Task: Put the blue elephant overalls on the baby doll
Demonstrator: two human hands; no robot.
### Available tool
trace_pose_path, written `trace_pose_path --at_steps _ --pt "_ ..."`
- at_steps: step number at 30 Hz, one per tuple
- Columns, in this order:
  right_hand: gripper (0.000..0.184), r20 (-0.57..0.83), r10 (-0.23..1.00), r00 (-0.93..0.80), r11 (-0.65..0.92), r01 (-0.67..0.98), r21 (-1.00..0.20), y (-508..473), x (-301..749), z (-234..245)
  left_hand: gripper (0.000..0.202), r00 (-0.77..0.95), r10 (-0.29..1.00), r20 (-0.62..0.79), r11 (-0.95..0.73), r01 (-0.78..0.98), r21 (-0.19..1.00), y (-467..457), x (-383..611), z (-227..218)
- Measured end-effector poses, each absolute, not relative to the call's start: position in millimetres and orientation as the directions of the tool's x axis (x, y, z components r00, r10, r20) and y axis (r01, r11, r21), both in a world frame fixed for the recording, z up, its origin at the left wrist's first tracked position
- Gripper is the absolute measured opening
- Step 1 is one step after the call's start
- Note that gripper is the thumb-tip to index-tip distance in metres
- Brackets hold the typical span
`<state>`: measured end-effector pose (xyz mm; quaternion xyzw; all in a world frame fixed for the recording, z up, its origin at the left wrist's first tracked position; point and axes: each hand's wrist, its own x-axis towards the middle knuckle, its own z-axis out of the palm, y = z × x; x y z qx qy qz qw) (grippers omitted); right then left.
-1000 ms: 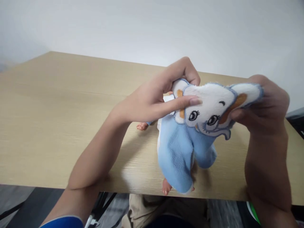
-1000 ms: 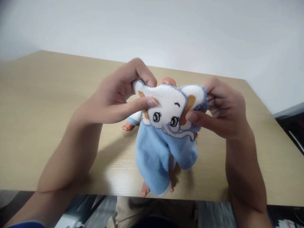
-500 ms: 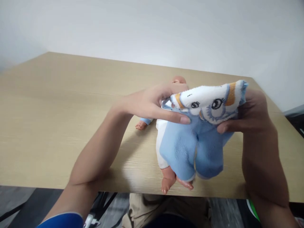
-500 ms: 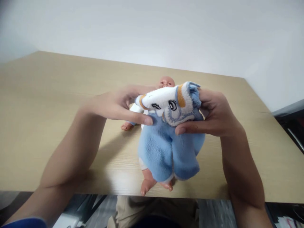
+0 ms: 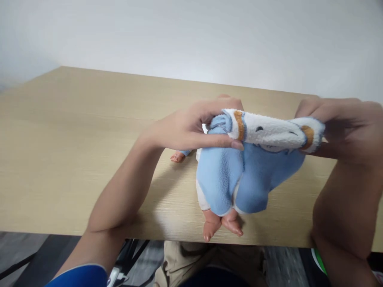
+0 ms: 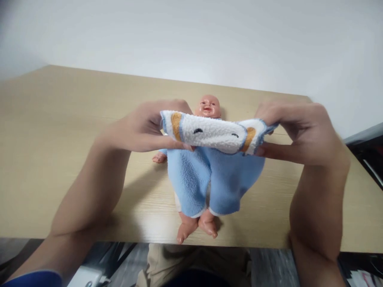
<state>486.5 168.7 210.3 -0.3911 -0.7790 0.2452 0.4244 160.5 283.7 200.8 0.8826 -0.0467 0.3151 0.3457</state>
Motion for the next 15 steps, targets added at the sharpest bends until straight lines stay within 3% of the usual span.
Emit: trace_pose_path --at_steps 3,8,10,13,15 --pt "0.025 0.517 0.742 -0.426 0.670 0.455 -0.587 166 487 218 0.018 0.775 0.103 0.624 -0.759 -0.344 0.553 283 161 200" --pt "0.035 0.287 0.765 -0.577 0.625 0.556 -0.548 174 471 222 0.021 0.695 0.099 0.712 -0.741 -0.426 0.519 284 166 190" --pt "0.029 0.231 0.719 -0.655 0.653 0.524 -0.547 177 463 220 0.019 0.675 0.136 0.725 -0.734 -0.423 0.532 282 167 188" --pt "0.021 0.335 0.667 -0.666 0.704 0.416 -0.575 176 460 216 0.019 0.715 0.237 0.657 -0.725 -0.320 0.609 279 162 189" --pt "0.027 0.447 0.676 -0.586 0.709 0.351 -0.612 172 463 214 0.025 0.809 0.297 0.507 -0.704 -0.173 0.689 278 158 194"
